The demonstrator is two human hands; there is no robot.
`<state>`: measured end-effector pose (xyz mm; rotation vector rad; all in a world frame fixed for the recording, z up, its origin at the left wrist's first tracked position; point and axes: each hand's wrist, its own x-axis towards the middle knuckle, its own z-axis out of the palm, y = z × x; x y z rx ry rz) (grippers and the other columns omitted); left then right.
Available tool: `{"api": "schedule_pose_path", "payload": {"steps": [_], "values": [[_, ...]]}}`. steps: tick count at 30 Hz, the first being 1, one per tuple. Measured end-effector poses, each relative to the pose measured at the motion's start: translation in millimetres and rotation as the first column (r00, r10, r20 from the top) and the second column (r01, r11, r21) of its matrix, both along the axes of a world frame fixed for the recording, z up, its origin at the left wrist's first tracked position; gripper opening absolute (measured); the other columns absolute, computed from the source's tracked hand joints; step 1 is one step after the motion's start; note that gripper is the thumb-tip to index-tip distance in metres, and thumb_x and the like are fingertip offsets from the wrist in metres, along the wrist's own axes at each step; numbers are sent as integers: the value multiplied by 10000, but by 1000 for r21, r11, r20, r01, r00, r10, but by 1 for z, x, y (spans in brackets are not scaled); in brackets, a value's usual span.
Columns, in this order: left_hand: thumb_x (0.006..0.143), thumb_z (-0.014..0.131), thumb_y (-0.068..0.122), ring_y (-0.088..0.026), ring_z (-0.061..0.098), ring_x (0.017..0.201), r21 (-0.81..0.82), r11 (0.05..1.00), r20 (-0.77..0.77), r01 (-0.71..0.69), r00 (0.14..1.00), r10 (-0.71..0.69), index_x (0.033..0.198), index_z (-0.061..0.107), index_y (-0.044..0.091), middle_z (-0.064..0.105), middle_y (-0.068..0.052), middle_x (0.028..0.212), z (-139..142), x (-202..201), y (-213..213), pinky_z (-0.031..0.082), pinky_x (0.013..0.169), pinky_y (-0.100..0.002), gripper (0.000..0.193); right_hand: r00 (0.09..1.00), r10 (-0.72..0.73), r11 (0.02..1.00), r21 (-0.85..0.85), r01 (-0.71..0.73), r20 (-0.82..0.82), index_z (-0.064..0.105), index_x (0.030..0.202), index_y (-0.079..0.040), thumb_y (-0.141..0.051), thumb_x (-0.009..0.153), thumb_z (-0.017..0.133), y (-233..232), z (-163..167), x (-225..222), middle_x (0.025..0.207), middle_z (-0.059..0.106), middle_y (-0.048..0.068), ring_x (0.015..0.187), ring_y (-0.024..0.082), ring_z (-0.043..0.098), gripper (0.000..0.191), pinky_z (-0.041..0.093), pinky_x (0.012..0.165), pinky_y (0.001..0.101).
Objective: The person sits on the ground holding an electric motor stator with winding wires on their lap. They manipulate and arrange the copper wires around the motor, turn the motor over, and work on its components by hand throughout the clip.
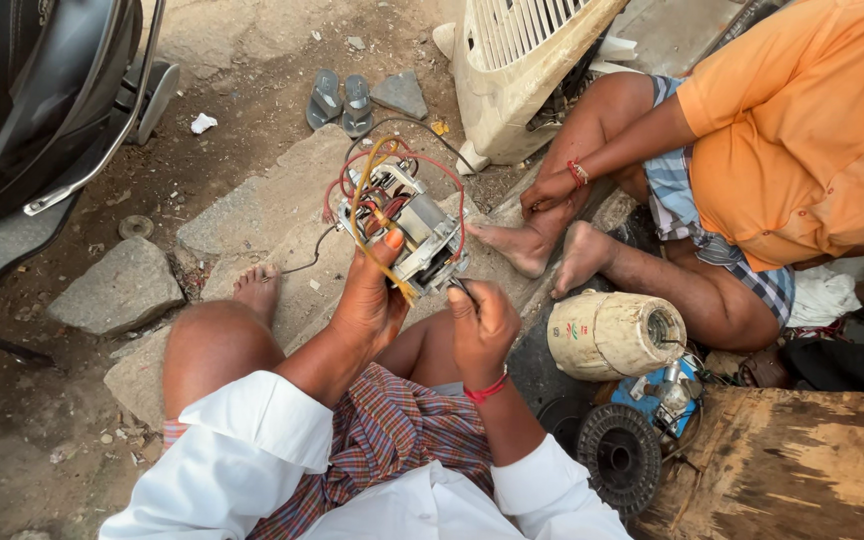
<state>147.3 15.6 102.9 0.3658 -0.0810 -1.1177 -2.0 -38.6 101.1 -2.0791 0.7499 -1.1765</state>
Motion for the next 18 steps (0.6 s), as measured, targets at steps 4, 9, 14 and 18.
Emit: {"api": "schedule_pose_path", "payload": {"steps": [4, 9, 14, 18], "values": [[904, 770, 318, -259, 670, 1145, -39, 999, 7, -31, 999, 31, 1454, 451, 46, 635, -140, 1274, 1, -1, -1, 570, 1016, -421, 691, 929, 45, 691, 660, -295, 367, 630, 847, -20, -295, 1081, 619, -2, -15, -2, 662, 607, 33, 536, 91, 514, 361, 396, 511, 248], [857, 755, 348, -238, 689, 1138, 4, 1000, -8, -8, 1000, 8, 1450, 446, 95, 649, -110, 1260, 2, 1, 0, 590, 993, -411, 715, 977, 100, 844, 505, -183, 186, 625, 956, -20, -325, 1085, 540, -6, -19, -5, 767, 675, 41, 647, 78, 609, 342, 461, 582, 218], [905, 769, 360, -243, 689, 1128, -43, 999, 17, -23, 1000, 24, 1423, 492, 44, 663, -114, 1243, -1, -2, 0, 583, 1000, -421, 667, 990, 69, 976, 197, -92, 119, 603, 1158, 8, -100, 994, 726, 6, -14, 0, 1039, 672, 106, 919, 124, 625, 231, 531, 802, 280], [912, 756, 365, -257, 706, 1106, -22, 1000, -16, 2, 1000, -3, 1380, 516, 18, 677, -138, 1210, -2, -3, 0, 604, 987, -431, 630, 1000, -18, 990, -136, 20, 21, 619, 1110, -14, -25, 951, 753, 5, -8, 3, 1103, 714, 134, 992, 216, 703, 208, 560, 837, 332]]}}
